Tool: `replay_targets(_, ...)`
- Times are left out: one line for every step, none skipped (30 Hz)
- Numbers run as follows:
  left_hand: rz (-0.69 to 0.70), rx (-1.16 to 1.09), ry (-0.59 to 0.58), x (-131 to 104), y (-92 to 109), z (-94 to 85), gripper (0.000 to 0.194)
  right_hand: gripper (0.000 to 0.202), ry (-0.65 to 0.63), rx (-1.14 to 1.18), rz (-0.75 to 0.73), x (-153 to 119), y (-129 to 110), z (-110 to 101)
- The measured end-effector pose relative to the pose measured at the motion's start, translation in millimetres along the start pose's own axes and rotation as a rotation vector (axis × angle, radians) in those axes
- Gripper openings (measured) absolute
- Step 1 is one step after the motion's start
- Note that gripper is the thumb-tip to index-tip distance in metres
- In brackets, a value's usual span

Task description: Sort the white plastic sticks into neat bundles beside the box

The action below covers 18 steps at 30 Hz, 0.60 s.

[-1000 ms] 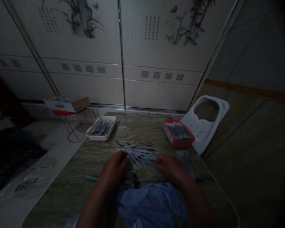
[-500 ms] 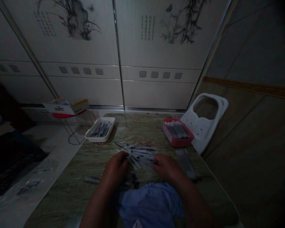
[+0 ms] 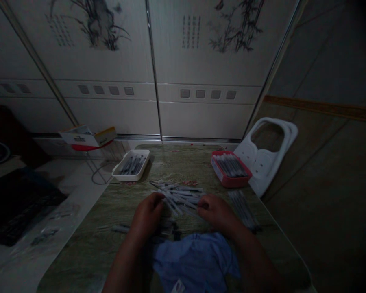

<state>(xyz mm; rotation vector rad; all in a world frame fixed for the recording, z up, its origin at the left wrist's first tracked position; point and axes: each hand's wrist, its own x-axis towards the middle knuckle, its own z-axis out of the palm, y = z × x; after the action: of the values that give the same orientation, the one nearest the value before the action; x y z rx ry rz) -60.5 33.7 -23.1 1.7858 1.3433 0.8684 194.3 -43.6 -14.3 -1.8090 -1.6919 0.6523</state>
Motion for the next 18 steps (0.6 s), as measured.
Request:
replay_targets(0.009, 0.010, 0.001, 0, -1, -0.6, 0.029, 0.010, 0.002, 0.050, 0.010, 1, 0, 1)
replay_targets(0.019, 0.025, 0.002, 1, -2, -1.4, 0.029, 0.010, 0.005, 0.098, 0.020, 1, 1, 1)
replay_targets(0.025, 0.036, 0.010, 2, -3, -2.3, 0.030, 0.010, 0.006, 0.141, 0.031, 2, 1, 2)
replay_targets(0.021, 0.034, 0.025, 2, -4, -3.2, 0.030, 0.011, 0.011, 0.179, 0.041, 3, 0, 2)
replay_targets(0.015, 0.020, 0.039, 3, -4, -4.0, 0.030, 0.011, 0.018, 0.211, 0.050, 4, 0, 2)
replay_targets(0.010, -0.004, 0.048, 4, -5, -4.6, 0.030, 0.012, 0.030, 0.236, 0.057, 5, -1, 1)
replay_targets(0.005, -0.032, 0.051, 4, -5, -5.1, 0.030, 0.013, 0.045, 0.259, 0.060, 5, -3, 1)
replay_targets(-0.002, -0.060, 0.053, 4, -4, -5.4, 0.030, 0.014, 0.062, 0.281, 0.063, 6, -5, 0)
replay_targets(-0.009, -0.082, 0.051, 4, -3, -5.8, 0.031, 0.015, 0.076, 0.308, 0.068, 5, -7, -1)
replay_targets(-0.016, -0.099, 0.050, 4, -2, -6.3, 0.031, 0.016, 0.085, 0.340, 0.076, 5, -9, -3)
replay_targets(-0.025, -0.109, 0.046, 3, 0, -7.0, 0.032, 0.018, 0.089, 0.374, 0.084, 4, -10, -4)
replay_targets(-0.031, -0.119, 0.039, 3, 2, -8.1, 0.033, 0.021, 0.084, 0.407, 0.091, 4, -12, -5)
replay_targets(-0.040, -0.130, 0.035, 2, 5, -9.6, 0.033, 0.025, 0.067, 0.437, 0.095, 3, -13, -7)
replay_targets(-0.045, -0.145, 0.034, 2, 7, -11.6, 0.034, 0.028, 0.038, 0.461, 0.095, 1, -14, -8)
replay_targets(-0.050, -0.165, 0.043, 1, 9, -14.1, 0.035, 0.030, 0.000, 0.477, 0.095, 0, -15, -9)
replay_targets(-0.056, -0.184, 0.065, 1, 11, -16.9, 0.036, 0.030, -0.041, 0.487, 0.096, -1, -16, -10)
replay_targets(-0.067, -0.203, 0.098, 0, 12, -20.1, 0.038, 0.028, -0.085, 0.491, 0.097, -3, -17, -11)
replay_targets(-0.081, -0.227, 0.143, -1, 13, -23.3, 0.039, 0.025, -0.130, 0.490, 0.097, -4, -18, -12)
